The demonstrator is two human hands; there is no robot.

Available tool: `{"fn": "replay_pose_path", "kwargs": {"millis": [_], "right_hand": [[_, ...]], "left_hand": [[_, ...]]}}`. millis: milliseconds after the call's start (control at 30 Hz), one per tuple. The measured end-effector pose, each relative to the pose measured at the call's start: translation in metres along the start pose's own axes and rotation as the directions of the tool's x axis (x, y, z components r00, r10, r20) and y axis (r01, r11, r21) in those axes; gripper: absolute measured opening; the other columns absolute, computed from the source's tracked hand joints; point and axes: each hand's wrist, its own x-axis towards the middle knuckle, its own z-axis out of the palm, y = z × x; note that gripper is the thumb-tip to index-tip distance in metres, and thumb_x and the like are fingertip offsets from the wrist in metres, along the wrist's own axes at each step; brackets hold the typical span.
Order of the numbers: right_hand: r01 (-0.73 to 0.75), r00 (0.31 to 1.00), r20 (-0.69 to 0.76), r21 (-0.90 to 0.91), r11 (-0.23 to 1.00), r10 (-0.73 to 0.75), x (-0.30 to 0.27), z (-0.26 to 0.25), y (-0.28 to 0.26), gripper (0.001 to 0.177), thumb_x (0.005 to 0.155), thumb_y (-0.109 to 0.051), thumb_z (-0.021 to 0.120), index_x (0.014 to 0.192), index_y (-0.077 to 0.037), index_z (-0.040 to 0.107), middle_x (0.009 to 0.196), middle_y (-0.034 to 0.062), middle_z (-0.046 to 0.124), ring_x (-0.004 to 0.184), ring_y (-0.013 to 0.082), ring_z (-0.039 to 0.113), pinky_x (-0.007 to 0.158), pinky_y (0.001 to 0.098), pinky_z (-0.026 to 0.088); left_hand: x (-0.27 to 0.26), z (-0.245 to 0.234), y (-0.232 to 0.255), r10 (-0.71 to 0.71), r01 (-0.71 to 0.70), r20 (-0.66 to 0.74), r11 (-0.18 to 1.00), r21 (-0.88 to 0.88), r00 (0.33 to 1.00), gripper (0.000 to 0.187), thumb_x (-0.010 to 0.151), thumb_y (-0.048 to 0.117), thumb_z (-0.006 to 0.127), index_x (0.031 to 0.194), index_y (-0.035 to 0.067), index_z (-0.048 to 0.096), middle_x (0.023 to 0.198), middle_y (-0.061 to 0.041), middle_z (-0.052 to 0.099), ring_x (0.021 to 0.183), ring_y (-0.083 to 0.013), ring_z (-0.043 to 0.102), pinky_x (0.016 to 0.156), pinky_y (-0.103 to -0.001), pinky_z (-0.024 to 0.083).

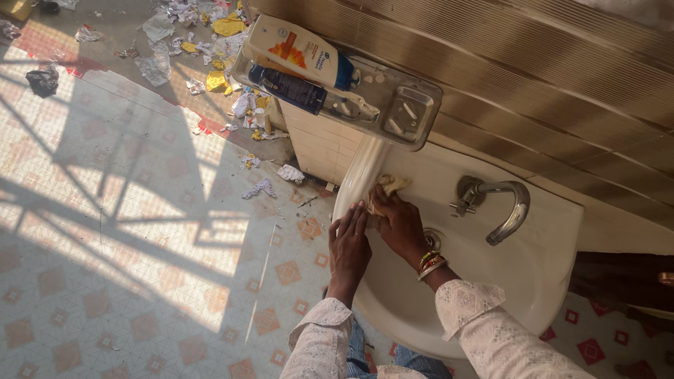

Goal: The person cleans a bathroom sink and the surrounding wall tiles using a small cloth by hand.

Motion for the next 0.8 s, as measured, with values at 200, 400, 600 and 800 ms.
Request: {"fn": "replay_pose_path", "kwargs": {"millis": [200,400,600,800], "right_hand": [[-0.113,0.994,-0.002,-0.015,0.993,0.113,0.046,-0.023,0.021,0.047,0.083,-0.004,0.063,0.128,-0.014,0.072,0.132,0.0142,0.068,0.098,0.0336,0.072,0.088,0.0423,0.056],[-0.496,0.868,0.058,0.182,0.849,0.494,0.048,-0.014,-0.013,0.036,0.089,-0.013,0.071,0.126,-0.014,0.073,0.108,0.0187,0.074,0.094,0.032,0.074,0.087,0.038,0.059],[0.004,0.983,-0.183,0.2,0.98,0.034,0.009,-0.007,-0.034,0.024,0.082,-0.005,0.074,0.106,-0.009,0.077,0.108,0.0115,0.077,0.106,0.0295,0.071,0.096,0.0416,0.052],[0.106,0.946,-0.312,0.035,0.994,-0.09,0.071,-0.017,-0.001,0.023,0.093,-0.008,0.067,0.115,-0.004,0.073,0.124,0.0149,0.07,0.121,0.0306,0.061,0.106,0.0441,0.047]], "left_hand": [[0.002,-0.002,0.0,0.007,-0.007,0.002,1.0,0.002,1.0,0.053,0.085,-0.005,0.053,0.136,0.009,0.059,0.154,-0.002,0.055,0.145,-0.0154,0.046,0.114,-0.039,0.032],[0.002,0.0,0.001,0.0,-0.001,-0.044,0.999,-0.032,0.999,0.05,0.087,-0.004,0.053,0.136,0.007,0.059,0.154,-0.006,0.054,0.145,-0.0184,0.046,0.113,-0.039,0.033],[0.001,0.0,-0.002,-0.041,0.031,-0.1,0.995,-0.099,0.994,0.046,0.089,-0.002,0.056,0.134,0.009,0.062,0.148,-0.005,0.058,0.144,-0.018,0.049,0.115,-0.04,0.035],[0.002,-0.008,0.003,-0.036,0.028,-0.091,0.996,-0.083,0.995,0.046,0.087,-0.003,0.055,0.131,0.008,0.061,0.15,-0.005,0.059,0.143,-0.0179,0.05,0.112,-0.038,0.037]]}}
